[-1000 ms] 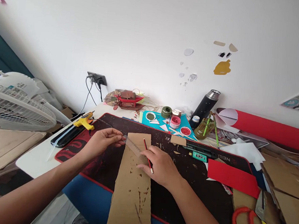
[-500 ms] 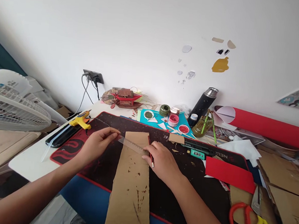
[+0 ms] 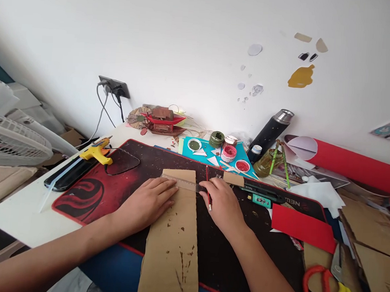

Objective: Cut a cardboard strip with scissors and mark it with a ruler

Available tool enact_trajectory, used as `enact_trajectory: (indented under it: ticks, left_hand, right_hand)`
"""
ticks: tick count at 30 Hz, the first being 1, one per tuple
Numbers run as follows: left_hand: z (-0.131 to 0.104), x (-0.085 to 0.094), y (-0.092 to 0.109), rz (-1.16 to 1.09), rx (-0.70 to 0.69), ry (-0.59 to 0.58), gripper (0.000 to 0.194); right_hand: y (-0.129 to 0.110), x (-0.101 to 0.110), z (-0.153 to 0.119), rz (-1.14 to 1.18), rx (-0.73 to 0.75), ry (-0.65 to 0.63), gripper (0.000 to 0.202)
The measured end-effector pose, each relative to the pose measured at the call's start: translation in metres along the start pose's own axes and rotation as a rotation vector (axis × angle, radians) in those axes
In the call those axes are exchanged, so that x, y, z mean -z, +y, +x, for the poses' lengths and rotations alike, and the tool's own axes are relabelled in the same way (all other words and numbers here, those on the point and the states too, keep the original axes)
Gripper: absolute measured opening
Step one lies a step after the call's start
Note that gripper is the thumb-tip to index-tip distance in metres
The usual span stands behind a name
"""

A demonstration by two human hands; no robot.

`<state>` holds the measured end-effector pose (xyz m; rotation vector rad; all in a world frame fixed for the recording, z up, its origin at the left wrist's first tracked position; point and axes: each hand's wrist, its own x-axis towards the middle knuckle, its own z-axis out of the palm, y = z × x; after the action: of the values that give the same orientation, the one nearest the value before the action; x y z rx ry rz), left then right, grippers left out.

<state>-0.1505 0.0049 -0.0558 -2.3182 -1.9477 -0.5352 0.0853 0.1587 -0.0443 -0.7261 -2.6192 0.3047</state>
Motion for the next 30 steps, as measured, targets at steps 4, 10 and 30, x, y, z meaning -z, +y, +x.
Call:
enact_trajectory:
  ticks: [4, 10, 30]
  left_hand:
    - [0.0, -0.002, 0.003, 0.081, -0.018, -0.003, 0.041]
    - [0.003, -0.003, 0.007, 0.16, -0.009, -0.003, 0.044]
    - [0.017, -0.001, 0.017, 0.227, 0.032, 0.034, 0.052]
  right_hand:
    - [0.003, -0.005, 0.003, 0.007, -0.009, 0.032, 0.021]
    - [0.008, -0.013, 0.012, 0.0, -0.005, 0.092, 0.019]
    - [0.028, -0.017, 0.035, 0.054, 0.074, 0.129, 0.015]
